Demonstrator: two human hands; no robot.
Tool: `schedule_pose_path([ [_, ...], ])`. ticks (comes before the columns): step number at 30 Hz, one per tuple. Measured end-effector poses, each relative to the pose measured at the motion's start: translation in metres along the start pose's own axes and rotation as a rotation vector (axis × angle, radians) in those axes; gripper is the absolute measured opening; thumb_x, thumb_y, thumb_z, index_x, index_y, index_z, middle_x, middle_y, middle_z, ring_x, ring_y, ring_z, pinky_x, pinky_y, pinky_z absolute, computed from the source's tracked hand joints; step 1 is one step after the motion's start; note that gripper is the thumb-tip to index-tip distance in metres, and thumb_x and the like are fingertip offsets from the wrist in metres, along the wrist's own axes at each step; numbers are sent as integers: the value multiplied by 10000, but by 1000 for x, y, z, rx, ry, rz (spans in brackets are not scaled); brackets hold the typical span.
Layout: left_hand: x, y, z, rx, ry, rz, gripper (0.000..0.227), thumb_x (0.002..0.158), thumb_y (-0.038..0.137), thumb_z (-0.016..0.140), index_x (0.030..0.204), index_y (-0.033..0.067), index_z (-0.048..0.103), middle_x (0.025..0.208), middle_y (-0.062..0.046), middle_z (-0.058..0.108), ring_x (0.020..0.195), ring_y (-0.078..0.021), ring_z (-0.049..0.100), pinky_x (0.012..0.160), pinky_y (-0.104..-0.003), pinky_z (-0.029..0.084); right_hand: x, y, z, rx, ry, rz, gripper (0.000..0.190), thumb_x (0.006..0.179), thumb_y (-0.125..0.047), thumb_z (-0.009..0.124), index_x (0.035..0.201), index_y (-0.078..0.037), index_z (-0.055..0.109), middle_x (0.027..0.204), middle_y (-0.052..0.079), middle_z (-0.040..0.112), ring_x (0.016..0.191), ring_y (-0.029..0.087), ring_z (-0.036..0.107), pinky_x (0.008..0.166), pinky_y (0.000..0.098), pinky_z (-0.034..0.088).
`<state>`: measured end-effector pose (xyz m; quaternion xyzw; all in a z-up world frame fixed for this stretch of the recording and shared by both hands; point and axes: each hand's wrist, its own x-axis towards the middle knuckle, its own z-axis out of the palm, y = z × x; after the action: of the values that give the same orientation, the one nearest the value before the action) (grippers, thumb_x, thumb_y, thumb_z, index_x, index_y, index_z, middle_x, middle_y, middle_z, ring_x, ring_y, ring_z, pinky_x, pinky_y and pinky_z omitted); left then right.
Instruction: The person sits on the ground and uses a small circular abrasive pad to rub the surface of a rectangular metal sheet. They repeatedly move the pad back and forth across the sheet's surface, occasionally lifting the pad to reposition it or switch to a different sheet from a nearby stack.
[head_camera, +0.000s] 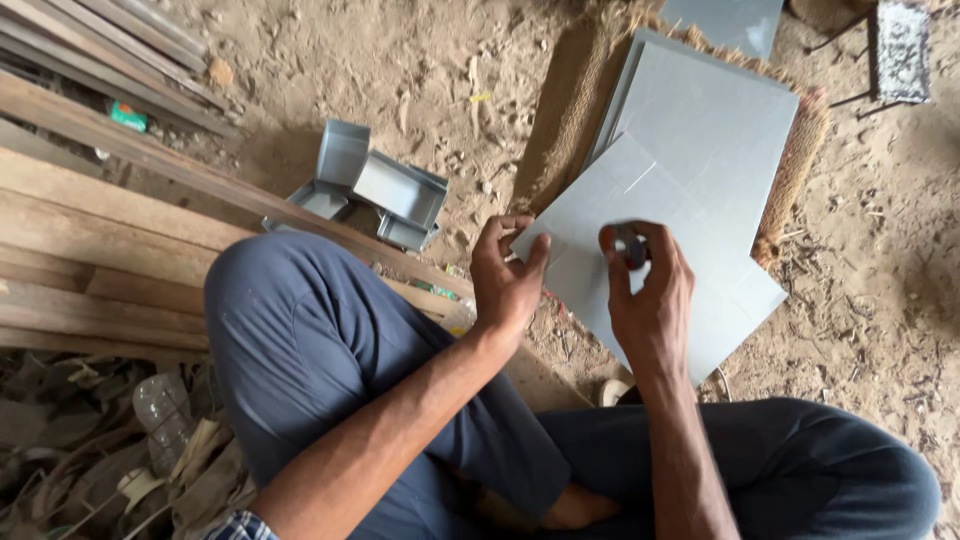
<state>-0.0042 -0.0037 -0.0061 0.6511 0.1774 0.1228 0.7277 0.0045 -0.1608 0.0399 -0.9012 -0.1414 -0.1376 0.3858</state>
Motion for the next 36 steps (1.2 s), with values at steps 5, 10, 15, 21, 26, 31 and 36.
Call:
schedule_pose_path([
  [5, 6, 8, -1, -91, -12, -168, 249, 909, 60, 714, 1098, -7, 567, 912, -147, 741, 718, -146, 728, 594, -265, 587, 18, -19, 12, -51, -83, 160, 172, 900, -105, 773, 1026, 11, 762, 848, 133, 725, 612, 209, 587, 546, 380, 451],
  [10, 6, 15, -6, -120, -47, -345, 256, 895, 79, 709, 1096, -61, 635, 862, -172, 739, 630, -160, 705, 507, -277, 555, 20, -28, 13, -33, -135, 261, 159, 916, -137, 778, 965, 14, 770, 779, 123, 726, 546, 186, 569, 515, 383, 441],
  [15, 4, 18, -10, -60, -64, -309, 256, 897, 95, 723, 1072, -92, 711, 788, -171, 765, 584, -175, 691, 517, -285, 521, 22, -30, 15, -51, -148, 263, 153, 899, -121, 779, 956, 22, 773, 770, 134, 719, 544, 193, 569, 520, 383, 449],
  [21, 6, 13, -8, 13, -34, -289, 258, 882, 136, 747, 1065, -45, 756, 890, -162, 799, 663, -178, 736, 579, -300, 564, 29, -45, 30, -32, -60, 108, 157, 945, -75, 736, 1070, 15, 769, 908, 145, 740, 690, 210, 669, 638, 379, 524],
  [26, 8, 15, -6, 16, -18, -241, 265, 902, 139, 762, 1074, -62, 750, 891, -176, 802, 723, -183, 754, 630, -287, 574, 48, -53, 41, -84, -146, 247, 145, 919, -96, 758, 1006, 20, 767, 896, 164, 743, 637, 269, 671, 619, 424, 504],
  [31, 7, 18, -8, 97, -9, -299, 262, 878, 131, 749, 1078, -38, 738, 886, -159, 786, 690, -180, 759, 583, -303, 591, 35, -60, 23, -34, -117, 189, 175, 929, -99, 730, 1081, -32, 785, 952, 145, 761, 703, 257, 713, 638, 405, 540],
  [36, 10, 17, -6, 33, -55, -313, 243, 901, 133, 728, 1072, -39, 737, 874, -171, 794, 661, -195, 748, 560, -325, 571, 27, -58, 16, -166, -110, 210, 165, 939, -96, 727, 1072, -11, 777, 922, 154, 756, 701, 274, 696, 688, 446, 530],
])
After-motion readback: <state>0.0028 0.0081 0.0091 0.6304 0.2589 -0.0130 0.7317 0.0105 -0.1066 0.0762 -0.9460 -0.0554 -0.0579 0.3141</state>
